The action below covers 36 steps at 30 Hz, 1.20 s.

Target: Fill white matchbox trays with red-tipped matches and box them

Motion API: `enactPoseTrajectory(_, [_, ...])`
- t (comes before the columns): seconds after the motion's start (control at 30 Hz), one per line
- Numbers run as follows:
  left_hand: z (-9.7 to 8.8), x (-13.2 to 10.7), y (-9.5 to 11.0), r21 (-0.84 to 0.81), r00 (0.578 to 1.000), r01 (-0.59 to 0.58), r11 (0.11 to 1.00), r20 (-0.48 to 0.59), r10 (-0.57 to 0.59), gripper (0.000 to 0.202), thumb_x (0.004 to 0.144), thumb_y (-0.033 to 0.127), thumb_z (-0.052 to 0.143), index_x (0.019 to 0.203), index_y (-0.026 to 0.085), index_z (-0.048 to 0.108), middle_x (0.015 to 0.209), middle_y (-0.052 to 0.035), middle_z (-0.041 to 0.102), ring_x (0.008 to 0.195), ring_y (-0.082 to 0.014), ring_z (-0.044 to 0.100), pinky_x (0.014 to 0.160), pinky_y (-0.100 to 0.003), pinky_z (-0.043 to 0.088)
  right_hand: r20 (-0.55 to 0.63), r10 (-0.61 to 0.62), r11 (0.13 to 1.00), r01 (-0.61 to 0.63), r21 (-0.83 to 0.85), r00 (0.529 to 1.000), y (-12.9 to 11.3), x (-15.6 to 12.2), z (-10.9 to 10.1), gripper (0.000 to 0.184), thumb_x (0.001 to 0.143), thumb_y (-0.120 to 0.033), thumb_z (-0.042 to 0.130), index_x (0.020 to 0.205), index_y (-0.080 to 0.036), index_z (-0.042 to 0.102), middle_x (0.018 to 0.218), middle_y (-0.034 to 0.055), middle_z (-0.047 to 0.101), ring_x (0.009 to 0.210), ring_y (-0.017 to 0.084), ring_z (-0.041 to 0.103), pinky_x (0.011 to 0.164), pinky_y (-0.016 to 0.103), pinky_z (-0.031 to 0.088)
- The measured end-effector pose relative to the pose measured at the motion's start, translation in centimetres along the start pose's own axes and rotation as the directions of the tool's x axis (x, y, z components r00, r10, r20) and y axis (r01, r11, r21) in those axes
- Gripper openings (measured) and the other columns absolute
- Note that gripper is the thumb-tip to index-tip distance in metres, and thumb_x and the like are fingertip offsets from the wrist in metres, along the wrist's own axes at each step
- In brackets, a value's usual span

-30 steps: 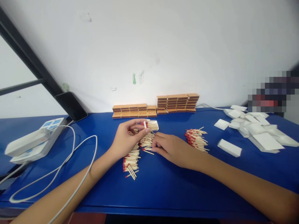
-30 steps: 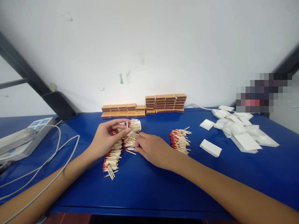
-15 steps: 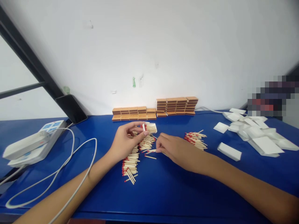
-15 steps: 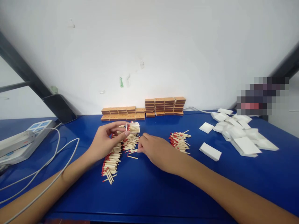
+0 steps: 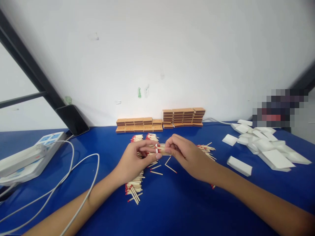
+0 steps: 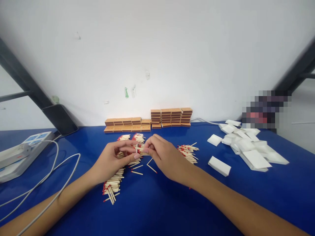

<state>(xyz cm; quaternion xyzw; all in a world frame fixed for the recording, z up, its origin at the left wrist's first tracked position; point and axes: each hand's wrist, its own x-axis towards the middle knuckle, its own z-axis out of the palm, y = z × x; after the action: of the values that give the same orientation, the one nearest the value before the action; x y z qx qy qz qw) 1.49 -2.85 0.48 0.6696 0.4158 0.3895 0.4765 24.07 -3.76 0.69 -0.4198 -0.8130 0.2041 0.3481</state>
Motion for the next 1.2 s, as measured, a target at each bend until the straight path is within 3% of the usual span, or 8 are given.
enactPoseTrajectory(0.4, [0.0,-0.1,-0.5,-0.069,0.995,0.086,0.994,0.059,-0.082,0.054,0.077,0.042,0.090,0.120,0.014,0.075,0.098,-0.0132,0.084,0.082,-0.0230,0.075,0.073,-0.033,0.056,0.015,0.016,0.998,-0.016,-0.055,1.000,0.6,-0.1,0.2,0.016,0.107,-0.029,0.050,0.095,-0.023,0.058,0.090,0.0003,0.060,0.076,0.016,0.055,0.070,0.032,0.042])
enactPoseTrajectory(0.63, [-0.1,0.0,-0.3,-0.023,0.997,0.075,0.997,0.031,-0.074,0.054,0.075,0.046,0.091,0.117,0.015,0.076,0.095,-0.0117,0.084,0.071,-0.0186,0.069,0.065,-0.031,0.050,-0.004,0.002,0.995,-0.002,-0.100,1.000,0.9,0.0,-0.4,0.014,0.106,-0.028,0.052,0.096,-0.023,0.060,0.090,0.0008,0.059,0.077,0.016,0.055,0.071,0.033,0.041])
enactPoseTrajectory(0.83, [-0.3,0.0,-0.4,-0.027,0.997,0.083,0.996,0.012,-0.083,0.058,0.076,0.048,0.090,0.121,0.015,0.074,0.097,-0.0120,0.084,0.074,-0.0196,0.071,0.071,-0.033,0.053,0.012,0.018,0.992,-0.016,-0.121,1.000,0.8,0.2,-1.3,0.017,0.106,-0.030,0.052,0.094,-0.023,0.061,0.089,0.0013,0.059,0.076,0.017,0.055,0.070,0.033,0.042])
enactPoseTrajectory(1.2, [-0.4,0.2,-0.7,-0.095,0.997,0.077,0.993,0.034,-0.074,0.055,0.077,0.046,0.090,0.119,0.015,0.075,0.092,-0.0116,0.083,0.067,-0.0180,0.069,0.059,-0.029,0.048,-0.023,-0.043,0.987,0.039,-0.153,0.999,0.5,0.2,-1.2,0.017,0.104,-0.030,0.054,0.095,-0.023,0.066,0.091,0.0025,0.061,0.074,0.016,0.055,0.069,0.032,0.043])
